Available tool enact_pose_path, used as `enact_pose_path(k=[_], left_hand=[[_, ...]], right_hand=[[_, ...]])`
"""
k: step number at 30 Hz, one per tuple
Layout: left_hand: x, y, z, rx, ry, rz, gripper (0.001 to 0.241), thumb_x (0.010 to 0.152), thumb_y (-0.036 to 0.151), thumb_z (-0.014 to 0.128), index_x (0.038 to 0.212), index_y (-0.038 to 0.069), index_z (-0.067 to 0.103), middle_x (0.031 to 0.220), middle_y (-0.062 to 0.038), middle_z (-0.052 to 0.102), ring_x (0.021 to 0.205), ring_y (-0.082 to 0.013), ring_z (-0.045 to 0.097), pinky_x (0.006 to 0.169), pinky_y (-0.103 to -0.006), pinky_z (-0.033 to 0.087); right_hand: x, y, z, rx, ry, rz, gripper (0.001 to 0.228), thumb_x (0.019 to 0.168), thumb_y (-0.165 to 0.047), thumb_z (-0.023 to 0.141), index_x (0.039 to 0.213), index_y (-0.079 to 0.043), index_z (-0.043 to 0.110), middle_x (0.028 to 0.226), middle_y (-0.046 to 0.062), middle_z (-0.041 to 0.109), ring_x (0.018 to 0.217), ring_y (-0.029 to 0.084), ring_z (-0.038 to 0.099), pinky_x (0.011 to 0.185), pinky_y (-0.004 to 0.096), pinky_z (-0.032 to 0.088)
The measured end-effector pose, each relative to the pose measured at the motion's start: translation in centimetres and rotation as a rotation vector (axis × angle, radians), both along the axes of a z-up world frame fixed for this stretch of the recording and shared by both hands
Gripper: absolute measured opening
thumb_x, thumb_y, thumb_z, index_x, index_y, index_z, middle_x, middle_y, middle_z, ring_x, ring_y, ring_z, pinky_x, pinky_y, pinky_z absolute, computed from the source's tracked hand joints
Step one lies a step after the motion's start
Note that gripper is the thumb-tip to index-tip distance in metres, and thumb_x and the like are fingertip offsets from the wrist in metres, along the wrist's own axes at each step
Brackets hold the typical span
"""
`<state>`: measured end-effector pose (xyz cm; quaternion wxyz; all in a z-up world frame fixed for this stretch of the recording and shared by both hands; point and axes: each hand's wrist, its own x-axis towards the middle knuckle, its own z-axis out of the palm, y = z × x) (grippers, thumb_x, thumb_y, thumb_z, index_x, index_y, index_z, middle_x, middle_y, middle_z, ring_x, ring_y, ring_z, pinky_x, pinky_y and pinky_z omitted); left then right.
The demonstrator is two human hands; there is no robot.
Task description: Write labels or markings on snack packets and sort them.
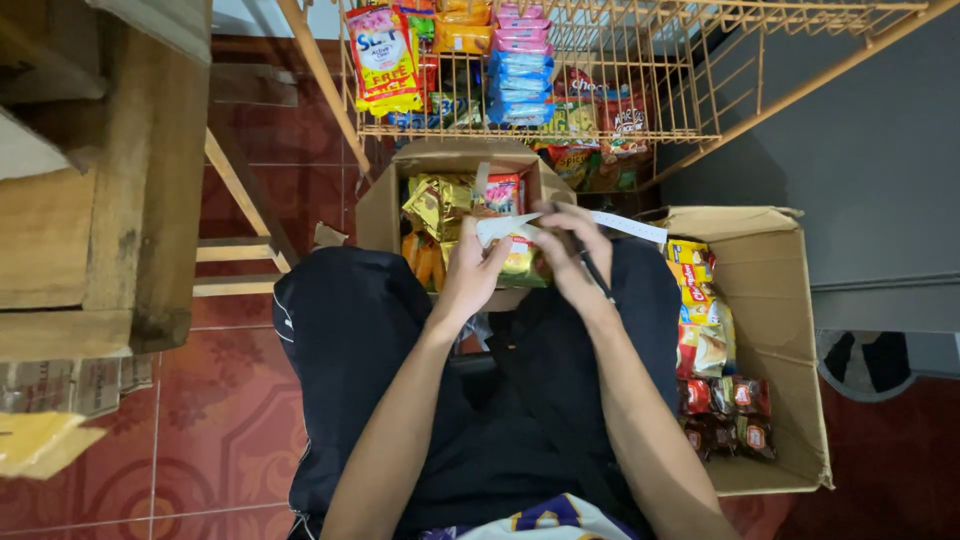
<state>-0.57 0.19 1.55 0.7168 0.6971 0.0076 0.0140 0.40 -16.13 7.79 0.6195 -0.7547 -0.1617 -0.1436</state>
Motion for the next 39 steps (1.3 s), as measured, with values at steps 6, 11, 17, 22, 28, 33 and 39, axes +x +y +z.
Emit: enact_pose_path(k=[6, 11, 17, 22, 28, 33, 39], left_hand=[[-0.3, 0.2, 1.6, 0.020, -0.021, -0.070, 0.031, 0.099, 0.014, 0.063, 0.122, -0.002, 0.051, 0.106, -0.014, 0.073, 0.096, -0.0208, 0.073, 0.080, -0.0335, 0.058], [-0.1, 0.2, 0.8, 0.125, -0.096, -0.093, 0.027, 0.099, 0.013, 0.064, 0.119, -0.002, 0.053, 0.104, -0.017, 0.072, 0.096, -0.0254, 0.073, 0.080, -0.0375, 0.057], [-0.3, 0.4, 0.7, 0.153, -0.047, -0.208, 0.025, 0.100, 0.011, 0.064, 0.119, -0.001, 0.054, 0.104, -0.016, 0.072, 0.097, -0.0236, 0.074, 0.081, -0.0365, 0.058], [0.0, 0.4, 0.9, 0.023, -0.035, -0.213, 0.032, 0.098, 0.009, 0.063, 0.126, 0.000, 0.051, 0.109, -0.015, 0.071, 0.100, -0.0206, 0.072, 0.082, -0.0339, 0.058], [-0.1, 0.9, 0.4, 0.036, -0.028, -0.237, 0.023, 0.100, 0.008, 0.064, 0.119, -0.001, 0.055, 0.111, -0.014, 0.073, 0.104, -0.0207, 0.072, 0.087, -0.0334, 0.058], [0.3, 1.3, 0.7, 0.023, 0.062, -0.166, 0.034, 0.099, 0.008, 0.062, 0.128, 0.003, 0.045, 0.110, -0.017, 0.072, 0.101, -0.0225, 0.073, 0.081, -0.0335, 0.059], [2.0, 2.1, -0.4, -0.064, 0.164, 0.020, 0.070, 0.102, 0.006, 0.061, 0.160, 0.015, 0.022, 0.111, -0.023, 0.071, 0.089, -0.0186, 0.070, 0.066, -0.0291, 0.057]], right_hand=[[0.3, -0.2, -1.9, -0.321, -0.045, -0.113, 0.016, 0.088, 0.007, 0.074, 0.096, -0.007, 0.073, 0.096, 0.007, 0.074, 0.094, 0.023, 0.071, 0.087, 0.033, 0.055], [0.4, -0.1, -0.4, -0.326, -0.044, 0.025, 0.023, 0.083, -0.001, 0.082, 0.102, -0.005, 0.070, 0.098, 0.009, 0.072, 0.094, 0.025, 0.068, 0.086, 0.036, 0.052], [0.4, -0.6, -0.8, -0.362, -0.062, -0.015, 0.022, 0.084, 0.003, 0.079, 0.102, -0.007, 0.072, 0.101, 0.008, 0.074, 0.095, 0.026, 0.069, 0.086, 0.035, 0.053], [0.5, -1.2, -1.7, -0.050, -0.024, -0.106, 0.019, 0.097, 0.008, 0.065, 0.111, -0.005, 0.060, 0.117, 0.009, 0.072, 0.109, 0.028, 0.070, 0.096, 0.036, 0.054], [0.9, -1.5, 0.9, -0.496, -0.380, -0.139, 0.034, 0.072, 0.017, 0.066, 0.098, -0.004, 0.059, 0.103, 0.011, 0.075, 0.105, 0.033, 0.067, 0.094, 0.041, 0.049], [0.7, -1.9, -2.1, -0.179, -0.037, -0.056, 0.011, 0.094, 0.001, 0.072, 0.099, -0.005, 0.066, 0.098, 0.005, 0.072, 0.092, 0.014, 0.072, 0.080, 0.026, 0.056], [1.8, -4.5, -3.7, -0.137, 0.122, -0.283, 0.015, 0.091, -0.001, 0.079, 0.097, -0.003, 0.065, 0.080, -0.001, 0.062, 0.073, 0.003, 0.051, 0.066, 0.022, 0.044]])
